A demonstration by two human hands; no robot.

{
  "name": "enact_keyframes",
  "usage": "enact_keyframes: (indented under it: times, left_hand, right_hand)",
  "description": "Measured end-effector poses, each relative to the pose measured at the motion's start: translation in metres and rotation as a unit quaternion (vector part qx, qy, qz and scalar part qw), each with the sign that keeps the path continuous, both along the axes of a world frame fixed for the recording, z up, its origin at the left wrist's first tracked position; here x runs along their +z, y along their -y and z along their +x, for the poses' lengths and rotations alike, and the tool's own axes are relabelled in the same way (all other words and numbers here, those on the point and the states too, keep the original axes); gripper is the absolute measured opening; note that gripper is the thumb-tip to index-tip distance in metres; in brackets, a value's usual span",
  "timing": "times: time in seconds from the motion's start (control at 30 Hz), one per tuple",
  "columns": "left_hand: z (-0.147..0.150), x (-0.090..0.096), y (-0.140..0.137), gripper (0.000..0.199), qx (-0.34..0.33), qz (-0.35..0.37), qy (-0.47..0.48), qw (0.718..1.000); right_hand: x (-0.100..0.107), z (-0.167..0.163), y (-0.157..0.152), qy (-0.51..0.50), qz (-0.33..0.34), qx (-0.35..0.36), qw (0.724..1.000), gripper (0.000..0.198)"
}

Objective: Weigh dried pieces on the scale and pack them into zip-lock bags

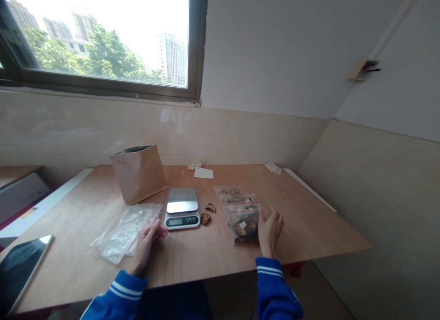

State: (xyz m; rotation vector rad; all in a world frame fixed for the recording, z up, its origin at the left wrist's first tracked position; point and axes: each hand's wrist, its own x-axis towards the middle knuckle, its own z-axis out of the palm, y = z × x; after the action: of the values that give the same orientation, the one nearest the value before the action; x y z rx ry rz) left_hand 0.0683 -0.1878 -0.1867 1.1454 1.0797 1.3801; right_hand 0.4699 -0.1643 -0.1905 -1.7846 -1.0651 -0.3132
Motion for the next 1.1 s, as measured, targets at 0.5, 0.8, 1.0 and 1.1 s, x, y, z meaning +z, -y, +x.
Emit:
enact_keyframes:
  times: [0.5,0.8,1.0,1.1]
  left_hand:
    - [0.000,-0.007,-0.001,0.046,0.005,-0.008,0.004,1.000]
    - [0.000,-0.003,0.001,0.049,0.002,0.000,-0.003,1.000]
    - [0.002,0.001,0.001,0.051,0.017,0.001,-0.005,1.000]
    - [0.002,0.002,0.002,0.052,0.025,-0.004,0.002,1.000]
  right_hand:
    - [-0.013,-0.096,0.002,0.155,-0.103,0.081,0.979,0.054]
    - [-0.020,-0.150,-0.028,0.180,-0.303,0.315,0.881,0.054]
    - [-0.028,-0.140,-0.027,0.231,-0.224,0.272,0.907,0.031]
    - [-0.030,-0.140,-0.026,0.261,-0.212,0.243,0.910,0.023]
